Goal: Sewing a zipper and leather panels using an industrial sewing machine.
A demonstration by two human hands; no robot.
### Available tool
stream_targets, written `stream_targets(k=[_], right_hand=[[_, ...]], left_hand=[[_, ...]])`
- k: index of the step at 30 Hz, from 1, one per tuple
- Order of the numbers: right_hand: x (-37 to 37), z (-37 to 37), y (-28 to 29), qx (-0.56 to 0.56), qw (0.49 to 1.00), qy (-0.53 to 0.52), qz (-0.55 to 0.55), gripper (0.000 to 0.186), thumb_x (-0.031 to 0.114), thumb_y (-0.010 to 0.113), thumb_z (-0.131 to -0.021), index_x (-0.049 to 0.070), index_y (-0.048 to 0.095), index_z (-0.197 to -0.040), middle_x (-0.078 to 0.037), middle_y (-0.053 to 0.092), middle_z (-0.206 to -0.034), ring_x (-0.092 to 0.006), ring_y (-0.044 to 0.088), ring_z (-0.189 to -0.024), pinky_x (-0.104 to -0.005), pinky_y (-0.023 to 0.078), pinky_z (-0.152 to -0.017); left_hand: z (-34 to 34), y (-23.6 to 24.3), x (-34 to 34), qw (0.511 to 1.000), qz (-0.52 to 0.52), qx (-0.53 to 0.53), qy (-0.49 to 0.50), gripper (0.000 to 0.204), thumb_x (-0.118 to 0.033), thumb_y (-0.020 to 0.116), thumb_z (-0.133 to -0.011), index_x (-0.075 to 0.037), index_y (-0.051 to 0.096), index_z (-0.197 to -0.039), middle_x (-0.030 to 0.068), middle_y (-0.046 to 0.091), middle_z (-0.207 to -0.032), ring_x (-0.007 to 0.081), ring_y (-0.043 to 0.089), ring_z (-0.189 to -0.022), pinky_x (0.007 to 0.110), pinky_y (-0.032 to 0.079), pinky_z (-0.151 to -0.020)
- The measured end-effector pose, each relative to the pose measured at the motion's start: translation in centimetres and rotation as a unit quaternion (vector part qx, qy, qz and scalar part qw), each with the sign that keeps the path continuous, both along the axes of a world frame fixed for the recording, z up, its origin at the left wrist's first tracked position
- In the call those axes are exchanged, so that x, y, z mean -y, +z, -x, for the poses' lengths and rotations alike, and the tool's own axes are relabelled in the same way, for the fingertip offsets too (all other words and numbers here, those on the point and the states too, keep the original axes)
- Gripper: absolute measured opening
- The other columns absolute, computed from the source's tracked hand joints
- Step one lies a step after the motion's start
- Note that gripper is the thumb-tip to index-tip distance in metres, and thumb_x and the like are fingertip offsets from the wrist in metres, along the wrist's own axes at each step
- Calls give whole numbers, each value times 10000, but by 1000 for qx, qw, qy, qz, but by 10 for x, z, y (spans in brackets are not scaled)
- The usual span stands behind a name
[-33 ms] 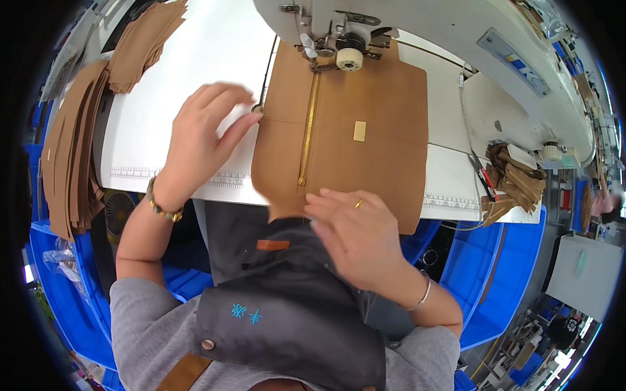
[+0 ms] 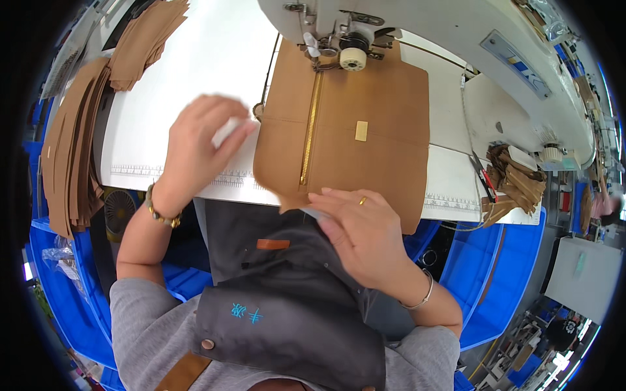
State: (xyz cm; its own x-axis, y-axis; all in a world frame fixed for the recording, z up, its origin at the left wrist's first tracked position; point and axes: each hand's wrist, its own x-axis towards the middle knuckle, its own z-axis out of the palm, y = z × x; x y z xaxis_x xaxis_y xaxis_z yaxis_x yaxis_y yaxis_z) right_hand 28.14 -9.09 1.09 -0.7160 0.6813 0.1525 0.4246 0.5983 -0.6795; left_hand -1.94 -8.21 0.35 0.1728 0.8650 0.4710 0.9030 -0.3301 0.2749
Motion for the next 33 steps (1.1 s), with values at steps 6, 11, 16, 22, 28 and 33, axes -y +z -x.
stream_targets(k=[6,11,16,22,28,33], right_hand=[[-4,-5,-7,-55,997,-11,47,275,159,596,-1025,-7,712,-1211,-138,763,-1186,-323,719,-1029,-441,485,-1019],[1,-12,-17,-74,992,-34,101,362,236,538,-1065,-46,695,-1231,-155,764,-1162,-292,675,-829,-435,464,-1050],[5,-14,-24,-150,979,-45,129,387,231,513,-1064,-55,685,-1260,-152,760,-1201,-270,671,-815,-440,439,-1086],[3,-9,-18,-125,989,-31,78,393,242,508,-1057,-31,691,-1271,-149,755,-1227,-281,699,-953,-449,428,-1101],[-7,-19,-14,-87,992,39,82,488,385,474,-1090,0,712,-1271,-186,717,-1299,-351,630,-1312,-432,408,-1130],[-57,-55,-24,-149,959,-238,45,453,308,492,-1105,-36,620,-1370,-192,697,-1286,-271,671,-1180,-381,505,-1027]], left_hand=[[-16,-22,43,984,-52,30,-168,189,-104,844,-779,-59,763,-944,58,747,-980,238,710,-926,369,568,-735],[-34,-30,42,983,-59,37,-172,243,-139,844,-766,-71,770,-987,31,746,-998,216,698,-951,338,559,-758],[-40,-35,39,975,-122,4,-185,312,-144,712,-708,-51,752,-1003,13,698,-952,174,656,-927,312,532,-781],[-48,-31,46,982,-89,-6,-169,251,-155,674,-689,-31,745,-896,1,586,-802,173,562,-801,313,444,-672],[-63,-20,55,978,-58,-94,-175,117,-186,663,-664,-74,685,-688,22,579,-744,207,552,-795,324,394,-653],[-81,-10,58,963,-52,-214,-158,105,-215,679,-673,-118,668,-633,-6,568,-682,193,527,-734,328,333,-601]])
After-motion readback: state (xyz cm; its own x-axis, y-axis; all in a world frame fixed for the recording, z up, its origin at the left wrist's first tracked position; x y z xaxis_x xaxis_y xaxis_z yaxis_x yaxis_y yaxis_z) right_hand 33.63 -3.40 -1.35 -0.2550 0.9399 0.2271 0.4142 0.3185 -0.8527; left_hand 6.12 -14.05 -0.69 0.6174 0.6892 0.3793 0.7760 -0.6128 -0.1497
